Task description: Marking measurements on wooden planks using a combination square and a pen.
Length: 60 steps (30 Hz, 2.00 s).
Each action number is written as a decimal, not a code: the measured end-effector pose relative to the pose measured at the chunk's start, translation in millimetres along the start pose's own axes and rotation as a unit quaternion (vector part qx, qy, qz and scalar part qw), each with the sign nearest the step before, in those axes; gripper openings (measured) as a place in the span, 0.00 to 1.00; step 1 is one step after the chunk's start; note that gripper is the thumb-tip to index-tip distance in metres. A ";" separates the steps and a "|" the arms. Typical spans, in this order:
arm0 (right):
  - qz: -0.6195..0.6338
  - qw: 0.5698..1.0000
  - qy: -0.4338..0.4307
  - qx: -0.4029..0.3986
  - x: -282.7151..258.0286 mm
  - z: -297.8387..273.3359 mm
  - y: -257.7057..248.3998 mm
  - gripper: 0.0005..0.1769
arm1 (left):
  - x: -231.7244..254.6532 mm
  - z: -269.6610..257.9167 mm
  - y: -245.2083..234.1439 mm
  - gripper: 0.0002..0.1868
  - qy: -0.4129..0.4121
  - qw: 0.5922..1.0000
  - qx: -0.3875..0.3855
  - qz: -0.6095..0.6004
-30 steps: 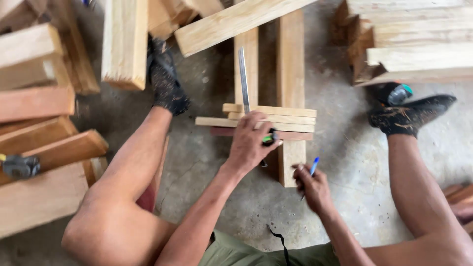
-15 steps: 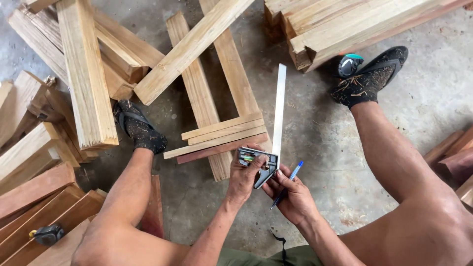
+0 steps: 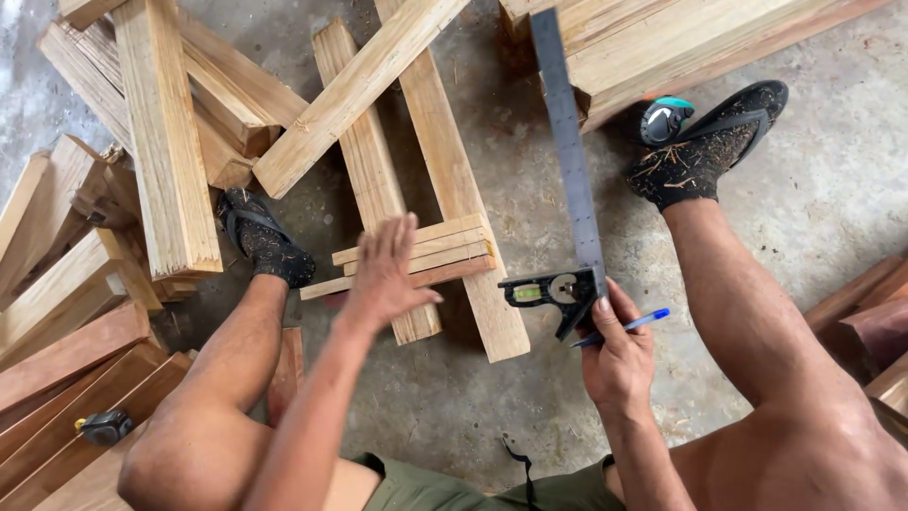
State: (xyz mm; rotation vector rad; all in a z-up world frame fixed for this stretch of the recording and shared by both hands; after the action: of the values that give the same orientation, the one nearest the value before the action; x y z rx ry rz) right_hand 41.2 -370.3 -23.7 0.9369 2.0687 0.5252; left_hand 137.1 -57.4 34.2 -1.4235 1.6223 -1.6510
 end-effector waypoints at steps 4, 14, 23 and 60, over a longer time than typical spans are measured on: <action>0.058 0.998 -0.004 -0.001 -4.9 0.8 -1.6 0.22 | -48.2 -1.6 20.5 0.76 0.008 0.980 -0.110 0.167; 0.055 0.998 0.018 0.008 0.6 1.8 1.0 0.23 | -56.4 3.4 5.6 0.58 0.040 0.988 0.065 0.130; 0.028 0.998 0.049 0.023 17.9 0.1 14.1 0.22 | -25.2 -31.7 30.3 0.56 0.016 0.922 0.218 0.321; 0.043 0.958 0.155 0.238 130.3 102.8 -162.9 0.16 | -50.2 -56.8 2.9 0.46 -0.038 0.938 0.131 -0.318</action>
State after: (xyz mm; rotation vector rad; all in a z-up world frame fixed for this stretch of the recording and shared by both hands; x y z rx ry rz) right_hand -2.7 -370.2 -252.1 1.2928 2.5092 0.2236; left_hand 107.1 11.6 25.1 -1.9559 0.8864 -2.0165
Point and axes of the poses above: each hand's wrist, its own z-axis towards the middle knuckle, its own y-axis out of the palm, x = y × z, the point moved 10 cm from there along z, towards the middle knuckle, and after that the axes turned 14 degrees about y, right-handed, at the moved point
